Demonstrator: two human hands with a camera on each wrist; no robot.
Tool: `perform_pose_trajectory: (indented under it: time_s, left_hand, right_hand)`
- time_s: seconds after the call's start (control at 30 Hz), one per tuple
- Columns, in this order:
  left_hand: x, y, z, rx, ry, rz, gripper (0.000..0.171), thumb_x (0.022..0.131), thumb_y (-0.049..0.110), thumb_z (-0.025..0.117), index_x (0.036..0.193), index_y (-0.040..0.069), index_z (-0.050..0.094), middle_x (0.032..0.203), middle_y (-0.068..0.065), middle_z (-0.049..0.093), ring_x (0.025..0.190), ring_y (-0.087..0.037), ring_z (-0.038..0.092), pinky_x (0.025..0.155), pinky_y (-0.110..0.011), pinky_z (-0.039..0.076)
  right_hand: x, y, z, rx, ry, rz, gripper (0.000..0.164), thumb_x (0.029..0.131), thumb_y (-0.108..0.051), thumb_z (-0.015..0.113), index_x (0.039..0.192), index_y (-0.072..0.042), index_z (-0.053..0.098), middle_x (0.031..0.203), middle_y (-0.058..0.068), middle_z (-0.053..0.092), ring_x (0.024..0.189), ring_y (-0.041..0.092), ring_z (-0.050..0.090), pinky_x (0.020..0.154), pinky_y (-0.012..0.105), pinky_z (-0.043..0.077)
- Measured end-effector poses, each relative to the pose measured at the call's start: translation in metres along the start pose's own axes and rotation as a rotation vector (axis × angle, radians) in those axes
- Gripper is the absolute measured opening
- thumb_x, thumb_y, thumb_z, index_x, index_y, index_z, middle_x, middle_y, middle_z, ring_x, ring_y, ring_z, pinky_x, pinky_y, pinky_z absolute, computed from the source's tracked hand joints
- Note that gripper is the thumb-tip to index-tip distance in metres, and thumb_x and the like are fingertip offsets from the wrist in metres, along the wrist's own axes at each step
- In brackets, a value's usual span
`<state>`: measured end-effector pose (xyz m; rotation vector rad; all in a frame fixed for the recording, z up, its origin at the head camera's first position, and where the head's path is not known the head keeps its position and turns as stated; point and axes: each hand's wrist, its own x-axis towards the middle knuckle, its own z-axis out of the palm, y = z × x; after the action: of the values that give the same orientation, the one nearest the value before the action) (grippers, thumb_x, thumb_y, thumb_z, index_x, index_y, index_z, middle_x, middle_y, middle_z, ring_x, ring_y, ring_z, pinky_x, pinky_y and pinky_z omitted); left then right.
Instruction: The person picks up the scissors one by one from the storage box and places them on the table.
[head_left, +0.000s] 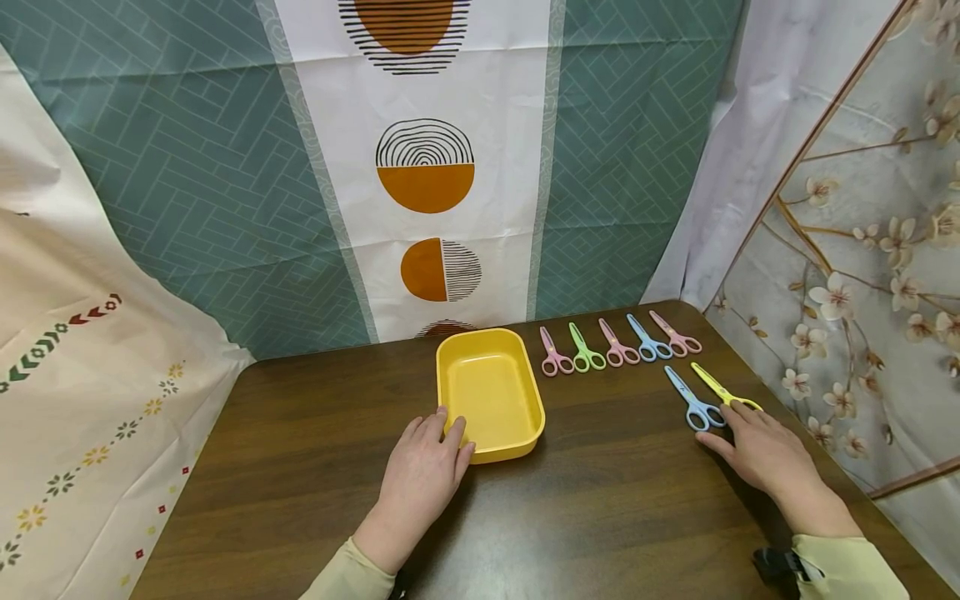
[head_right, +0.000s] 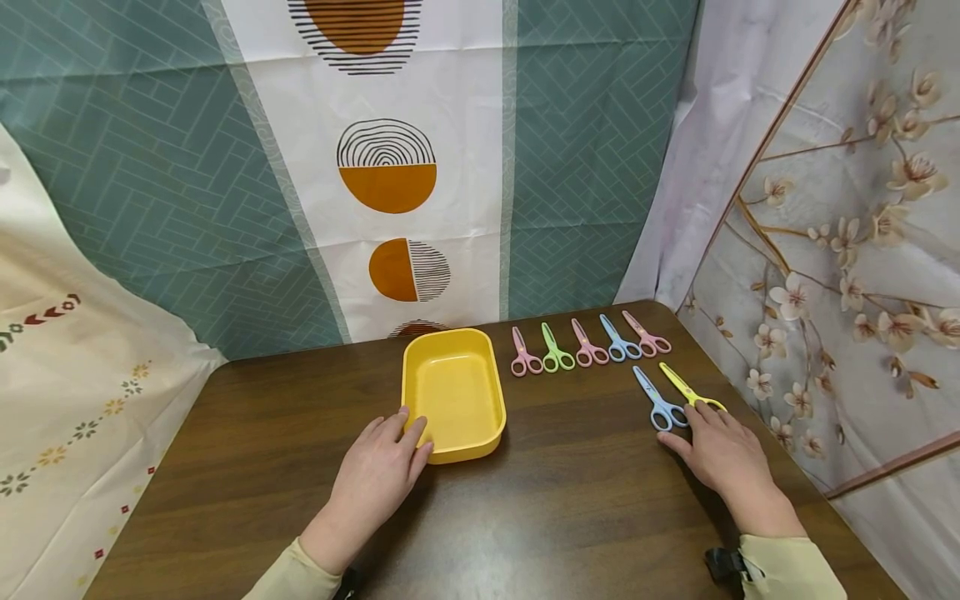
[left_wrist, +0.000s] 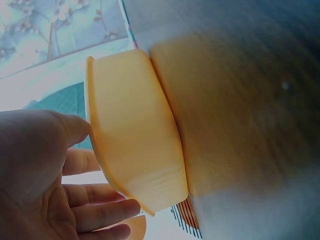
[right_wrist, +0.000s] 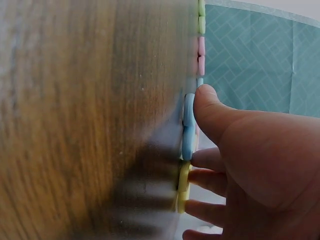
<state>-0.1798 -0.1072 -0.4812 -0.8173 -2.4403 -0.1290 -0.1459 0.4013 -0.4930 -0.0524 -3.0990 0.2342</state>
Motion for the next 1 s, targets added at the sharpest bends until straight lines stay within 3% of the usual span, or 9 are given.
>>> perform_pose_trajectory:
  time_s: [0.27,0.5,0.7,1.0]
  left_hand:
    - [0.000,-0.002,-0.001,0.016,0.003,-0.006,0.039,0.102,0.033,0.082,0.126,0.003,0.078,0.124,-0.025,0.074,0.109,-0.038,0.077,0.104,-0.054,0.059]
    - [0.003,-0.005,-0.002,0.010,-0.031,-0.017,0.041,0.102,0.035,0.082,0.127,0.004,0.078,0.123,-0.024,0.075,0.112,-0.038,0.077,0.105,-0.056,0.059]
    - [0.006,-0.010,-0.007,-0.004,-0.077,-0.025,0.047,0.102,0.042,0.080,0.131,0.005,0.076,0.126,-0.024,0.072,0.118,-0.041,0.073,0.108,-0.056,0.057]
    - [0.009,-0.018,-0.017,-0.009,-0.128,-0.084,0.062,0.105,0.051,0.074,0.144,0.003,0.070,0.151,-0.026,0.061,0.138,-0.048,0.061,0.117,-0.061,0.049]
  right_hand:
    - [0.004,-0.003,0.000,-0.007,0.004,-0.002,0.081,0.108,-0.057,0.064,0.150,0.012,0.054,0.154,0.042,0.047,0.139,0.067,0.044,0.102,0.083,0.042]
    - [0.007,-0.017,-0.006,-0.010,0.041,-0.032,0.083,0.109,-0.056,0.064,0.154,0.012,0.050,0.159,0.041,0.043,0.146,0.062,0.039,0.111,0.082,0.035]
    - [0.010,-0.054,-0.012,0.007,0.146,-0.117,0.084,0.106,-0.054,0.069,0.159,0.008,0.050,0.163,0.035,0.045,0.151,0.060,0.037,0.117,0.081,0.030]
    - [0.012,-0.126,-0.024,0.017,0.244,-0.268,0.080,0.103,-0.049,0.075,0.162,0.001,0.052,0.168,0.026,0.046,0.157,0.050,0.038,0.123,0.074,0.029]
